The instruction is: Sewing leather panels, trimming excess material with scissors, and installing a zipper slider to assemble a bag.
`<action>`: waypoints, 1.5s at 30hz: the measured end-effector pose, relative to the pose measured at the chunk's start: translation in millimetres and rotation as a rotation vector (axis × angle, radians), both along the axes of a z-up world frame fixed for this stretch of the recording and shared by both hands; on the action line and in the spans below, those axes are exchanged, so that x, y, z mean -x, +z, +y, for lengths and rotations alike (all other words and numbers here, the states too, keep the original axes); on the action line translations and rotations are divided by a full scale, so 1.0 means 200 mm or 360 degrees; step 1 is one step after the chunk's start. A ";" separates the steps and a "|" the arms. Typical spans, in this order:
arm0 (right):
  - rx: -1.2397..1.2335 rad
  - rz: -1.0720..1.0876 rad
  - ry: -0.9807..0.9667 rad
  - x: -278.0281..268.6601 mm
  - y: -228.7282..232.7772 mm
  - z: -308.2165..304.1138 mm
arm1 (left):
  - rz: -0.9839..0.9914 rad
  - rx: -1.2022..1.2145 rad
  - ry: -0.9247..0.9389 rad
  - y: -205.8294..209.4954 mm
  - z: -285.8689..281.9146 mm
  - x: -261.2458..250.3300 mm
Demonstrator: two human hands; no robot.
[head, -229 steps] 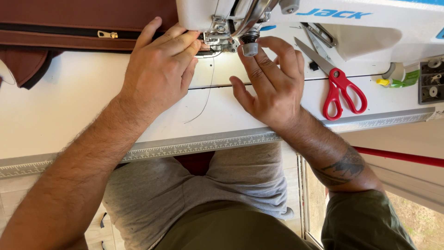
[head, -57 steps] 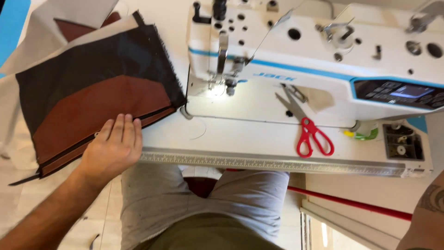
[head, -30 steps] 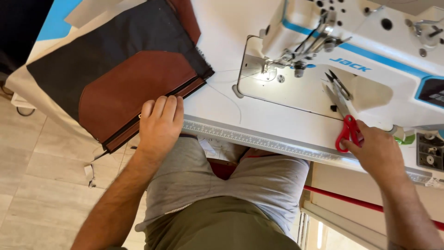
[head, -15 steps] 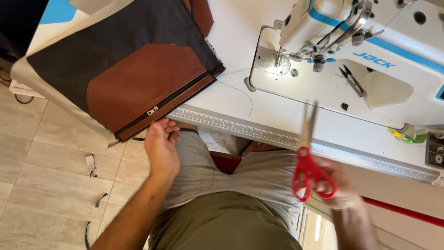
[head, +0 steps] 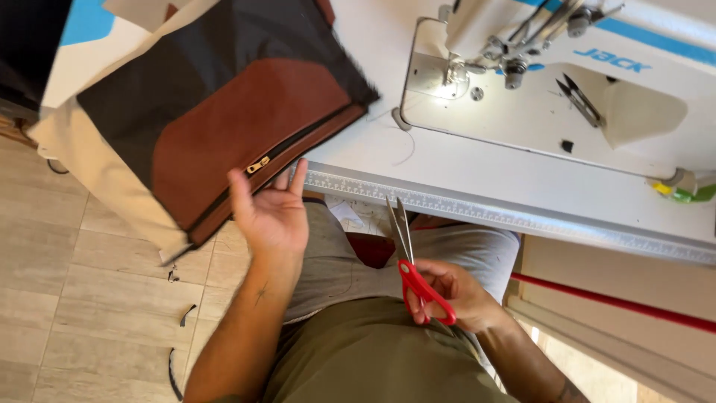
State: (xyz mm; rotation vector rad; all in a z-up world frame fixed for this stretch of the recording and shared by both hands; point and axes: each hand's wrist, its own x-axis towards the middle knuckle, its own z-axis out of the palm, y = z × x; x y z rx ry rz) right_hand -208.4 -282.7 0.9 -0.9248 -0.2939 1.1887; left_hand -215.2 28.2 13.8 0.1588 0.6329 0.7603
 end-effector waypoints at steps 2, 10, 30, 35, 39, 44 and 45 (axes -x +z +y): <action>0.0003 -0.0025 -0.0079 0.01 -0.04 -0.02 | 0.0057 0.0069 -0.0061 0.00 -0.05 -0.08; -0.0023 -0.0319 -0.0381 -0.07 -0.02 0.02 | -0.0012 -0.0647 -0.0220 -0.45 -0.02 -0.06; 0.0778 -0.0369 -0.0398 -0.29 0.16 0.02 | 0.0354 -0.1776 -0.0603 -0.38 -0.15 0.24; 0.0975 -0.0513 -0.0354 -0.26 0.12 0.01 | 0.0389 -0.1607 -0.0700 -0.32 -0.18 0.20; 0.0948 -0.0585 -0.0386 -0.21 0.09 0.03 | 0.0360 -0.1341 -0.0635 -0.40 -0.17 0.22; 0.0861 -0.0381 -0.0612 -0.12 0.05 0.08 | 0.0211 -0.1243 -0.0631 -0.57 -0.40 0.14; 0.0843 -0.0403 -0.0638 -0.11 0.04 0.09 | 0.0146 -0.1249 -0.0689 -0.59 -0.47 0.12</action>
